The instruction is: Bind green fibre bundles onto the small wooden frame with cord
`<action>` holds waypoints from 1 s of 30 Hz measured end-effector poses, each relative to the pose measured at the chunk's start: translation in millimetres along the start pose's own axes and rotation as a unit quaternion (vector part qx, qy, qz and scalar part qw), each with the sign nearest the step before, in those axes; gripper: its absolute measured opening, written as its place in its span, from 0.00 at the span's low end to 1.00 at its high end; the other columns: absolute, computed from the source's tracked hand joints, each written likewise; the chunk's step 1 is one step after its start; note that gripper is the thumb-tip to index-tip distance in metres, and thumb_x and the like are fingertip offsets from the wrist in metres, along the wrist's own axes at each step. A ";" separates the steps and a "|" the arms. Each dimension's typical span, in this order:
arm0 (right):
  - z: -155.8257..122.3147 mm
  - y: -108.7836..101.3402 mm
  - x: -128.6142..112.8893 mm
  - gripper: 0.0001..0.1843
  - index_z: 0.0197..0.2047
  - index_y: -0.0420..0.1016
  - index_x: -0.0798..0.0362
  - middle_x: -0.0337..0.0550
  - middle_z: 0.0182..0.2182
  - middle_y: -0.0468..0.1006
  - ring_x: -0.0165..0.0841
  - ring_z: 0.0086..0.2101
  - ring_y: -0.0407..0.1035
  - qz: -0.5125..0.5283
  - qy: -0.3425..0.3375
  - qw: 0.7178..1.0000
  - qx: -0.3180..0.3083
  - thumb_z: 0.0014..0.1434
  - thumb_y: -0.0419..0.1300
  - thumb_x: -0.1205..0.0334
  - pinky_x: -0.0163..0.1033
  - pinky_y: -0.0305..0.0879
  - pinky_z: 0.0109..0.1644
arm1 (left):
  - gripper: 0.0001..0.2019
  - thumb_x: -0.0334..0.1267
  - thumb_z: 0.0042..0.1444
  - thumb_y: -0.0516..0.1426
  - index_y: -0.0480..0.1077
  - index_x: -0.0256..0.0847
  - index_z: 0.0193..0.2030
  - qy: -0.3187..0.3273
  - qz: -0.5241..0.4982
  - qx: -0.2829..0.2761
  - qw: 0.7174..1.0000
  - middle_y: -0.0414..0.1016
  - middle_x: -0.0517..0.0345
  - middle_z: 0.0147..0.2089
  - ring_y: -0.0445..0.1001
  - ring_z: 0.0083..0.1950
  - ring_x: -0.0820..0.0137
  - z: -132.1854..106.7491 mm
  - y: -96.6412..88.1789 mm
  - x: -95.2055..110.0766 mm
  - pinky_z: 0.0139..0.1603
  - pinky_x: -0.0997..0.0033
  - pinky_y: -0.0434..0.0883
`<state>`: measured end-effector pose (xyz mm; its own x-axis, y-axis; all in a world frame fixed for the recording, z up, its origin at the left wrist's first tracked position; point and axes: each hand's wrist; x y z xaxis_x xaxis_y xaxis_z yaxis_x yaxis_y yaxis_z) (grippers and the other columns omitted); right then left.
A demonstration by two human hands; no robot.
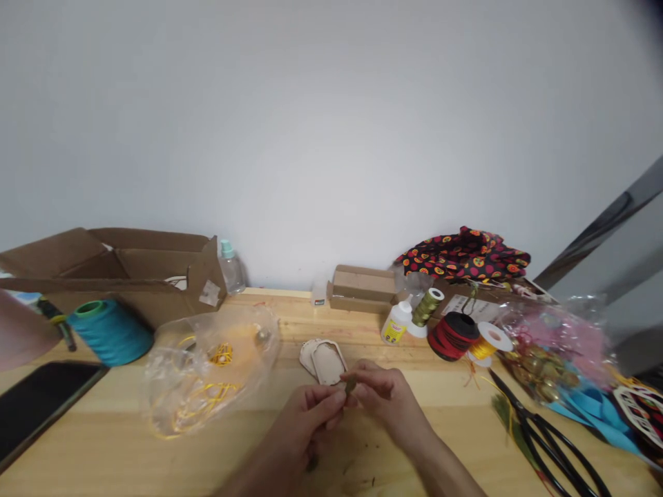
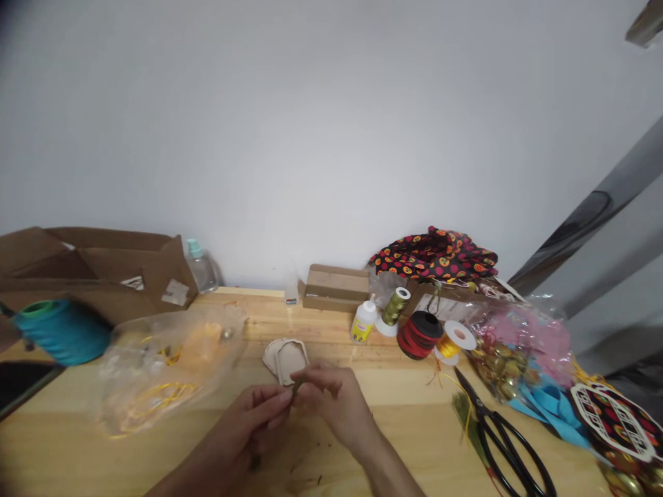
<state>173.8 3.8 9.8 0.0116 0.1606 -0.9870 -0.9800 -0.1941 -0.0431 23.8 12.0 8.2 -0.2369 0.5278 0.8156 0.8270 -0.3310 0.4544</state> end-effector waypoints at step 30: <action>4.4 -0.3 -7.1 0.10 0.19 0.71 0.55 0.37 0.20 0.65 0.29 0.25 0.60 0.003 -0.016 0.985 0.172 0.47 0.59 0.59 0.33 0.57 0.30 | 0.19 0.52 0.38 0.59 0.73 0.35 0.27 -0.025 0.074 0.000 0.997 0.53 0.71 0.14 0.42 0.12 0.84 0.3 -1.5 -5.7 0.13 0.78 0.38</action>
<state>173.1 7.0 17.4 0.0053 0.1914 -0.9815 -0.9895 0.1429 0.0226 24.1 9.8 2.7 -0.0865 0.5115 0.8549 0.8508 -0.4085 0.3305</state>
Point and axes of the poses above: each hand's wrist, its own z-axis towards the middle knuckle, its own y-axis out of the palm, x = y × z
